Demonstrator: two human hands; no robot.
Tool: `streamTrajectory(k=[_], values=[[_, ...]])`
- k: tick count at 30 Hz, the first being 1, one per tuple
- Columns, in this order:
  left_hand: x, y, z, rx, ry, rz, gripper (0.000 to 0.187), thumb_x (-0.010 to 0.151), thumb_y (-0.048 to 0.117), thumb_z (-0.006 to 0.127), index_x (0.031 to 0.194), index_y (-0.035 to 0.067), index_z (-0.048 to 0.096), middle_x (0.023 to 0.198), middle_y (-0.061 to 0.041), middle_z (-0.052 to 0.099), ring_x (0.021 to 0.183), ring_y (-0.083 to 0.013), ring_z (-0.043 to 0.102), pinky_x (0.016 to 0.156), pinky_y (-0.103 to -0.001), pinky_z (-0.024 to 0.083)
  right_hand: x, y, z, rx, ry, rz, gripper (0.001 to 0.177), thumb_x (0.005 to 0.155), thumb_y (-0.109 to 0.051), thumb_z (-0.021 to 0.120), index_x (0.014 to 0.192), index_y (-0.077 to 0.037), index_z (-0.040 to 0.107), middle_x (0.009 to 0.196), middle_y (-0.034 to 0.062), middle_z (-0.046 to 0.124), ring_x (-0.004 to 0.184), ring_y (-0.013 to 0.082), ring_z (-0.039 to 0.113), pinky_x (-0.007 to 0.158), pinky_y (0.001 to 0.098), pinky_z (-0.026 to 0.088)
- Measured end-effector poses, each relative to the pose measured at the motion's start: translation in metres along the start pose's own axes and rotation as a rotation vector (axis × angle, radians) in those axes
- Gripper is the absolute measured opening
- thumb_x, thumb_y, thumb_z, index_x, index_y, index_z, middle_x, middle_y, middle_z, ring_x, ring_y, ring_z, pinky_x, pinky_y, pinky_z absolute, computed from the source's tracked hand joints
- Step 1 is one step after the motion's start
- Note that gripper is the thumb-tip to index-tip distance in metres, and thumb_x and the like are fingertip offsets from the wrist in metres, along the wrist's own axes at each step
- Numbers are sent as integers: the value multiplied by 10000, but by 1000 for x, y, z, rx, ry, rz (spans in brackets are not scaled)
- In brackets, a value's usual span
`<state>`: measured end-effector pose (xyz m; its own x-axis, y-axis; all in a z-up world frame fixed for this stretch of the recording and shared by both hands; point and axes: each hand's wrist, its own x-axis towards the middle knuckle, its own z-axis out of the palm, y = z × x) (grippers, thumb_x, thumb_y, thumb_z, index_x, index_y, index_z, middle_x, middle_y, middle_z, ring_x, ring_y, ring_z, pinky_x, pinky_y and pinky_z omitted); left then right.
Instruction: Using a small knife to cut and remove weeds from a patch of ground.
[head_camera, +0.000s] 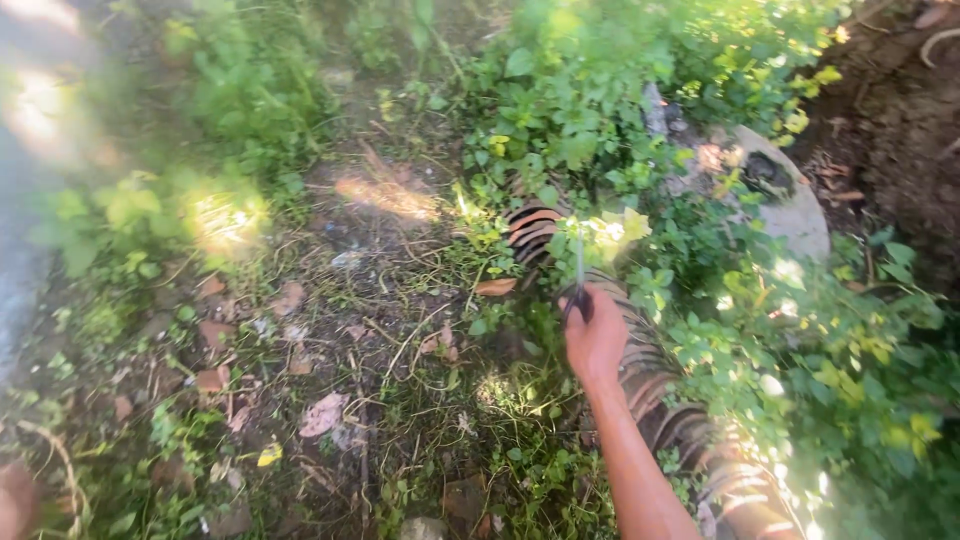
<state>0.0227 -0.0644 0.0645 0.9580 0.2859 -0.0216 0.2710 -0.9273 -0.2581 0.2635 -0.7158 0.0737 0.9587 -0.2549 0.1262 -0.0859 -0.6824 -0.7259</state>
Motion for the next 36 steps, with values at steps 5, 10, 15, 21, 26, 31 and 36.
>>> streamTrajectory(k=[5, 10, 15, 21, 26, 31, 36], values=[[70, 145, -59, 55, 39, 218, 163, 789, 321, 686, 886, 237, 786, 993, 10, 709, 1102, -212, 672, 993, -362, 545, 14, 27, -25, -31, 126, 11, 353, 871, -176, 766, 1185, -36, 688, 910, 155, 739, 796, 278, 708, 753, 411, 542], [94, 340, -113, -110, -110, 649, 197, 895, 189, 599, 986, 55, 712, 1071, -136, 698, 1113, -309, 650, 992, -455, 532, 12, 52, -46, -60, 19, -6, 359, 871, -128, 726, 1211, -24, 679, 967, 178, 741, 860, 293, 719, 796, 415, 550], [140, 498, -87, -529, -17, 619, 243, 936, 139, 646, 1146, 26, 692, 958, -210, 710, 828, -320, 707, 739, -450, 605, -5, 61, -45, -52, -94, 208, 333, 883, -128, 711, 1209, -63, 690, 986, 148, 761, 850, 267, 738, 799, 402, 565], [179, 611, -60, -807, -34, 484, 165, 933, 87, 643, 1071, 26, 710, 1014, -247, 675, 880, -412, 687, 751, -511, 576, -25, 85, -29, 65, -98, 272, 353, 872, -88, 697, 1224, -65, 678, 997, 129, 776, 853, 212, 751, 786, 368, 575], [212, 650, -43, -784, -4, 504, 212, 807, 18, 658, 1004, -52, 692, 1095, -296, 625, 975, -470, 640, 800, -539, 552, -24, 82, -31, 78, -210, 367, 331, 889, -52, 638, 1212, -84, 696, 967, 92, 794, 778, 204, 745, 727, 375, 576], [230, 662, -18, -687, -78, 520, 165, 813, 21, 644, 956, -40, 700, 1303, -295, 570, 1160, -444, 604, 939, -492, 547, -17, 70, -35, 39, -256, 362, 316, 870, -51, 668, 1182, -83, 705, 900, 83, 781, 719, 194, 720, 688, 374, 555], [237, 652, -6, -747, -75, 548, 311, 896, 19, 591, 1193, -74, 613, 1298, -321, 564, 1135, -454, 626, 943, -498, 555, -10, 63, -16, 29, -284, 363, 293, 877, -85, 695, 1169, -65, 701, 843, 121, 759, 678, 228, 695, 660, 398, 547]])
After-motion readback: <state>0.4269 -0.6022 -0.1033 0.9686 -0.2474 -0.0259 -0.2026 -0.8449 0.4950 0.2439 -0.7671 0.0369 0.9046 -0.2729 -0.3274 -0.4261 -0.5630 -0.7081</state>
